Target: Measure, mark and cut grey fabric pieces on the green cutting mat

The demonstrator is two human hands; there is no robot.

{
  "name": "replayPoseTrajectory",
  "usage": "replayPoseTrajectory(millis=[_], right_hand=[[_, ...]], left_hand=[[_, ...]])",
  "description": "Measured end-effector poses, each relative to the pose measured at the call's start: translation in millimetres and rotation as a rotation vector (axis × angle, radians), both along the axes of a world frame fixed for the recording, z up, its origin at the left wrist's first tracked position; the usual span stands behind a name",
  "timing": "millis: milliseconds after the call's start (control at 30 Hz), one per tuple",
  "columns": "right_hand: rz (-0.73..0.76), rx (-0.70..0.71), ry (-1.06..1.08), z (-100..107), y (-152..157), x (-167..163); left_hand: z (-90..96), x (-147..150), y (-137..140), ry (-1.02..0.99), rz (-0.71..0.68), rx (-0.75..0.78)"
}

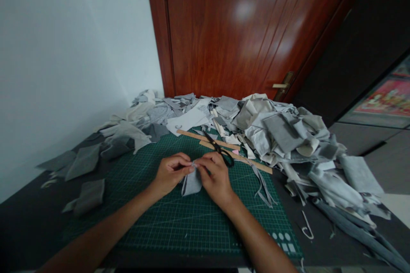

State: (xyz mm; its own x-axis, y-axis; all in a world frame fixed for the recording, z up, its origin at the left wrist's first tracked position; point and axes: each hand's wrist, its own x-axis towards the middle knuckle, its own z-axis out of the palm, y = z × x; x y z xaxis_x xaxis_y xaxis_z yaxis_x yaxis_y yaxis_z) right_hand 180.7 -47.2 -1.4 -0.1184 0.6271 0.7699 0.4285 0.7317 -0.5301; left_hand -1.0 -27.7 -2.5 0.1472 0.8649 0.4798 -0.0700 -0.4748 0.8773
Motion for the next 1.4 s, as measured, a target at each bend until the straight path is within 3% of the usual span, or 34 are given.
replayPoseTrajectory(millis=[133, 533, 1000, 1400], right_hand=[[0.067, -0.004, 0.045, 1, -1, -2], [0.044, -0.114, 0.145, 5, -1, -6], [0.084, -0.062, 0.108, 9, -4, -8], [0.069, -0.076, 0.072, 12, -5, -7]], left_hand=[[4.4, -3, -1, -0.008, -0.067, -0.026], [5.3, -5, 0, -0.022, -0.151, -0.137], [1.0, -3, 1, -0.050, -0.122, -0.223], [4.0, -3, 0, -0.079, -0.233, -0.283]])
